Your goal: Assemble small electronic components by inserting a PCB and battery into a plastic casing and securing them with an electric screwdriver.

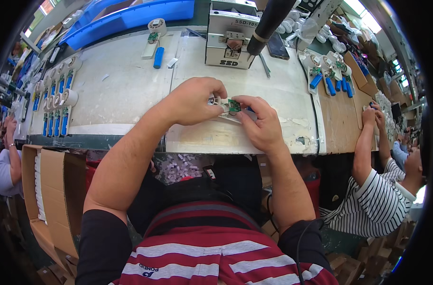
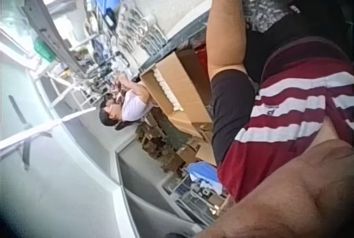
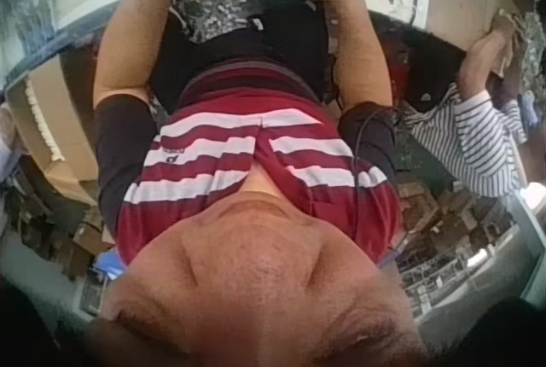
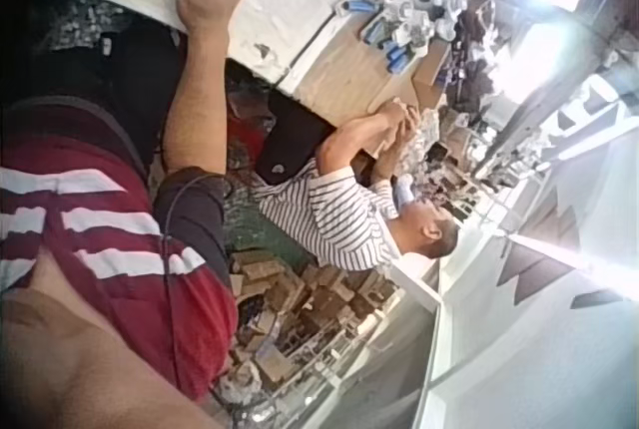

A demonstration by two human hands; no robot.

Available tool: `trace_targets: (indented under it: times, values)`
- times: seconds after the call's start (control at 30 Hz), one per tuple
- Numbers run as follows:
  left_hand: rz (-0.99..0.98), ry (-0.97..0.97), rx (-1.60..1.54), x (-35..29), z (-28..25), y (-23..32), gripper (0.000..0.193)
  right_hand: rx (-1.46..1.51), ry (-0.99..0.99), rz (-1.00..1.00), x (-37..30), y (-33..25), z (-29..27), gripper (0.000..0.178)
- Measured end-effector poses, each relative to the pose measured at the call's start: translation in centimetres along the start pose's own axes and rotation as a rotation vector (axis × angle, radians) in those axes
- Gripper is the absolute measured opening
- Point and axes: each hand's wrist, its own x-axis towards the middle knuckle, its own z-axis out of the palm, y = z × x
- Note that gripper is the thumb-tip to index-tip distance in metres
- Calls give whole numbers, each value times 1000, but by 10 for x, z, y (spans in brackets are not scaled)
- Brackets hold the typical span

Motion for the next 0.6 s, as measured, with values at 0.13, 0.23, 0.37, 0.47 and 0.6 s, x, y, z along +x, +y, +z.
trace_targets:
  times: [0.13, 0.23, 0.37, 0.47, 0.6]
  values:
    - [-38, -57, -3, 3, 5, 2, 31, 24, 9, 6, 0, 2, 1, 35]
    - [-51, -32, 13, 3, 11, 4, 30, 32, 20, 4, -1, 4, 3, 34]
    - [-195, -9, -41, 4, 14, 12, 31, 32, 31, -5, -1, 5, 3, 34]
    - [-203, -15, -9, 8, 17, 15, 33, 25, 32, -47, -1, 7, 2, 34]
    - [-197, -51, -11, 8, 12, 17, 31, 37, 39, -36, -3, 6, 1, 35]
